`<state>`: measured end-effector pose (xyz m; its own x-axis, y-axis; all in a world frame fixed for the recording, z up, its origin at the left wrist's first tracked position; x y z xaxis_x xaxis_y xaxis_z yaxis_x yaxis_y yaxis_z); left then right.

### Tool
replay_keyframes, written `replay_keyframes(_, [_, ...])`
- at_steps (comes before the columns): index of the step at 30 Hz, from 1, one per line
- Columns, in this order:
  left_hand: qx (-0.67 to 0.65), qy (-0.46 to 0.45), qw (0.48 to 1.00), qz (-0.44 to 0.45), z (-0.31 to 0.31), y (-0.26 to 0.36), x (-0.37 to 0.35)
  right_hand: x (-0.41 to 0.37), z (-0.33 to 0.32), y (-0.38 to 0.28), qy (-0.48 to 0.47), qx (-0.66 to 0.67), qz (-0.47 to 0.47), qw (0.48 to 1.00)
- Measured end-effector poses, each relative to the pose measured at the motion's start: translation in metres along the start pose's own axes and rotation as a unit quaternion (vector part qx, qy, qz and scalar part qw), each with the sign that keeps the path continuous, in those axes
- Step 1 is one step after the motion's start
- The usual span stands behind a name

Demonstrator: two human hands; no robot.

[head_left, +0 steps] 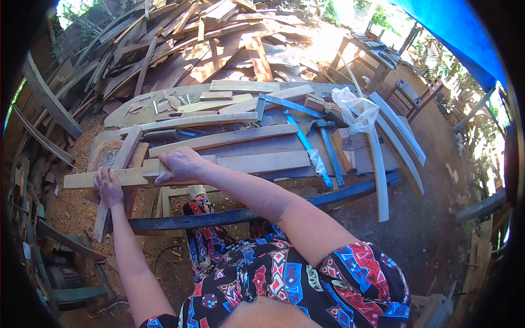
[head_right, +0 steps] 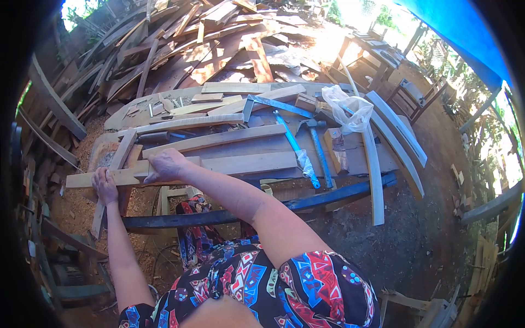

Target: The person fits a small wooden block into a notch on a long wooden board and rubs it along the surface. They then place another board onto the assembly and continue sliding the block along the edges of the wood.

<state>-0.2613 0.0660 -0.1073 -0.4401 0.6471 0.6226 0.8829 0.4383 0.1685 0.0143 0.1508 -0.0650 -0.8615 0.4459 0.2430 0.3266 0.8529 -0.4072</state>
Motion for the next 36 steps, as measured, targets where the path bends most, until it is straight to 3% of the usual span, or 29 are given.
replay_keyframes(8, [-0.005, 0.011, 1.000, 0.006, -0.0016, 0.0008, 0.0004, 0.0033, -0.0002, 0.0057, -0.008, 0.030, 0.053, 0.998])
replay_keyframes(14, [0.000, 0.012, 1.000, 0.005, -0.0037, 0.0029, -0.0001, 0.0005, 0.0021, 0.0001, -0.016, -0.006, 0.004, 1.000])
replay_keyframes(26, [-0.008, 0.011, 1.000, -0.001, -0.0031, 0.0015, -0.0004, 0.0066, 0.0051, 0.0078, 0.015, 0.039, 0.022, 0.999])
replay_keyframes(36, [-0.010, 0.017, 1.000, 0.006, -0.0033, 0.0024, -0.0008, 0.0020, 0.0028, 0.0031, -0.014, 0.006, 0.016, 1.000])
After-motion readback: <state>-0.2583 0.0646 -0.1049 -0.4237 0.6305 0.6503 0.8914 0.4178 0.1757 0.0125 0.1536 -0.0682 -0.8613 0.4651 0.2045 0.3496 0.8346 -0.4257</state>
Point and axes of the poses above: each hand's wrist, its own x-axis towards the middle knuckle, its own z-axis out of the palm, y = z × x, the point moved 10 cm from there along x, towards the middle knuckle, and after that the axes turned 4 degrees about -x, right-handed, at the moved point
